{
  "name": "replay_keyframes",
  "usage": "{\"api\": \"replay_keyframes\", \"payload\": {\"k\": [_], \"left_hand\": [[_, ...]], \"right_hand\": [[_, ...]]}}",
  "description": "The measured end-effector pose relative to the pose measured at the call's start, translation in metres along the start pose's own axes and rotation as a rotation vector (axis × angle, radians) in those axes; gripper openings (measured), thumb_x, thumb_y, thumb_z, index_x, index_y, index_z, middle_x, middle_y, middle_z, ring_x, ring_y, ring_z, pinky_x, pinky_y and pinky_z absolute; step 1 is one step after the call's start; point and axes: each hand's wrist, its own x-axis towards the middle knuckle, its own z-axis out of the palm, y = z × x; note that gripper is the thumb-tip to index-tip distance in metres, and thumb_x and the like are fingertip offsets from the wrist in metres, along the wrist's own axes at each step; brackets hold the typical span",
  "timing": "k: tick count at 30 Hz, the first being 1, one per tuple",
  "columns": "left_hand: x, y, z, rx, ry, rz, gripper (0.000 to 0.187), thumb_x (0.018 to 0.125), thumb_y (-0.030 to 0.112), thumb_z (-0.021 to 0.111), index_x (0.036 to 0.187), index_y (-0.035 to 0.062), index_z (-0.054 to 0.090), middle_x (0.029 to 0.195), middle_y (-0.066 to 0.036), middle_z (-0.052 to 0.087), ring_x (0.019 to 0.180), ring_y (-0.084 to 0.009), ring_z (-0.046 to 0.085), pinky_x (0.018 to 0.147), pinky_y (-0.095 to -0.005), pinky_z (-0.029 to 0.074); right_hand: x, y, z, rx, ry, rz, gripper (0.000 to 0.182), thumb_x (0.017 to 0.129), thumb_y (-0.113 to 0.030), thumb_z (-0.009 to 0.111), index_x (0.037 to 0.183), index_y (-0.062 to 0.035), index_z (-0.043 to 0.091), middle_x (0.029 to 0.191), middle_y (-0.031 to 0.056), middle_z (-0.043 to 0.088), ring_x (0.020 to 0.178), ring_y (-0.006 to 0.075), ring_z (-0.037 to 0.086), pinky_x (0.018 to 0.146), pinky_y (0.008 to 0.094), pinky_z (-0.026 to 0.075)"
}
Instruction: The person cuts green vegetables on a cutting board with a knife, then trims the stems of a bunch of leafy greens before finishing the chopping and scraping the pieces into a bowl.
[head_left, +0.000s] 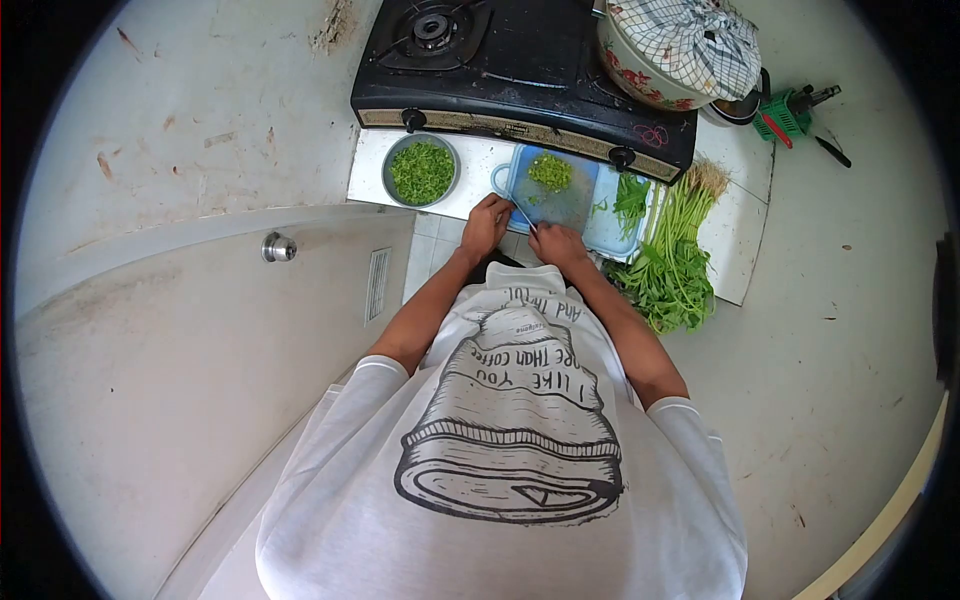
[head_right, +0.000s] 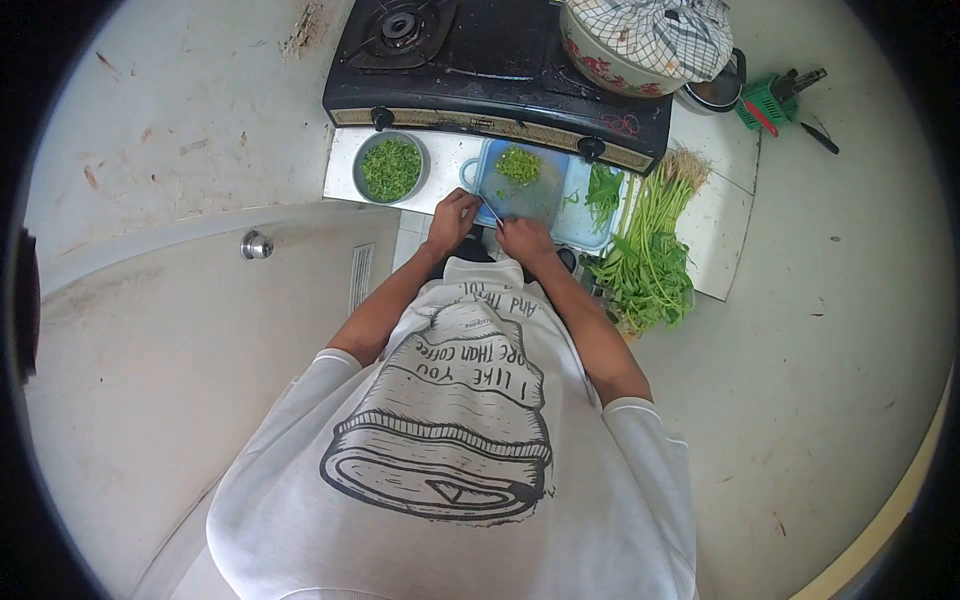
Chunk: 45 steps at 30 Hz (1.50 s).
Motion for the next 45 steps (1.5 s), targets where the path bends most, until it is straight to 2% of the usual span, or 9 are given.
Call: {"api": "replay_keyframes", "payload": {"k": [6,9,12,15,18,21,27,36,45], "left_hand": [[0.000,0.006,-0.004,-0.019,-0.003,-0.008,0.016,0.087,0.000,0.066,0.101,0.0012,0.074,0.096,-0.017,0.069,0.084,-0.0368,0.068,0.077,-0.0427,0.056],[0.000,0.006,-0.003,-0.069,-0.022,-0.109,0.016,0.088,0.000,0.066,0.102,0.0013,0.072,0.097,-0.017,0.069,0.088,-0.0370,0.068,0.080,-0.0430,0.055],[0.003,0.005,-0.004,0.074,-0.001,0.060,0.013,0.088,0.001,0.065,0.099,0.0024,0.071,0.096,-0.016,0.069,0.092,-0.0362,0.066,0.083,-0.0440,0.054],[0.011,0.008,-0.002,0.162,-0.030,0.112,0.010,0.088,0.002,0.065,0.096,0.0043,0.071,0.096,-0.015,0.069,0.094,-0.0353,0.064,0.084,-0.0446,0.052],[0.018,0.012,0.001,0.135,-0.039,0.124,0.010,0.087,0.002,0.065,0.095,0.0053,0.070,0.094,-0.013,0.069,0.092,-0.0343,0.062,0.083,-0.0445,0.052],[0.018,0.012,0.001,0.192,-0.097,0.080,0.016,0.085,0.002,0.066,0.100,0.0047,0.073,0.098,-0.012,0.071,0.099,-0.0333,0.064,0.089,-0.0433,0.052],[0.014,0.006,0.005,0.108,-0.034,0.052,0.013,0.084,0.004,0.068,0.095,0.0048,0.075,0.099,-0.012,0.071,0.099,-0.0338,0.065,0.091,-0.0421,0.052],[0.014,0.007,0.005,0.134,-0.047,0.052,0.013,0.085,0.006,0.069,0.096,0.0045,0.075,0.099,-0.013,0.071,0.097,-0.0340,0.066,0.089,-0.0420,0.053],[0.010,0.008,0.001,0.132,-0.049,0.057,0.013,0.085,0.008,0.070,0.097,0.0053,0.076,0.099,-0.012,0.072,0.097,-0.0333,0.067,0.088,-0.0419,0.054]], "right_hand": [[0.001,0.003,0.001,0.002,0.026,-0.010,0.036,0.098,-0.034,0.055,0.095,-0.0012,0.070,0.083,0.0245,0.073,0.080,0.0408,0.073,0.076,0.0524,0.058],[-0.006,0.006,-0.003,-0.018,-0.013,0.017,0.038,0.098,-0.036,0.056,0.095,-0.0008,0.070,0.084,0.0248,0.073,0.081,0.0413,0.073,0.078,0.0524,0.058],[-0.010,0.010,-0.010,0.030,-0.002,0.119,0.040,0.098,-0.037,0.056,0.097,-0.0002,0.070,0.086,0.0251,0.073,0.083,0.0419,0.073,0.080,0.0528,0.057],[-0.009,0.017,-0.012,0.058,0.009,0.131,0.043,0.101,-0.040,0.052,0.101,-0.0008,0.069,0.086,0.0279,0.071,0.083,0.0456,0.071,0.079,0.0549,0.057],[-0.012,0.014,-0.015,0.076,0.022,0.126,0.044,0.101,-0.041,0.051,0.101,-0.0006,0.068,0.085,0.0279,0.071,0.082,0.0463,0.070,0.078,0.0558,0.056],[-0.013,0.013,-0.012,0.060,0.004,0.103,0.044,0.101,-0.041,0.051,0.101,-0.0003,0.068,0.084,0.0278,0.071,0.080,0.0465,0.070,0.076,0.0563,0.057],[-0.015,0.009,-0.011,0.024,0.006,0.073,0.040,0.098,-0.037,0.054,0.099,0.0000,0.068,0.083,0.0262,0.072,0.080,0.0426,0.072,0.075,0.0537,0.058],[-0.007,0.006,-0.001,0.003,0.042,0.053,0.038,0.098,-0.035,0.055,0.092,0.0005,0.069,0.081,0.0242,0.072,0.077,0.0411,0.073,0.072,0.0520,0.059],[-0.013,0.008,-0.004,0.036,0.082,0.087,0.039,0.098,-0.035,0.055,0.092,0.0011,0.069,0.082,0.0248,0.072,0.077,0.0411,0.073,0.073,0.0516,0.059]]}}
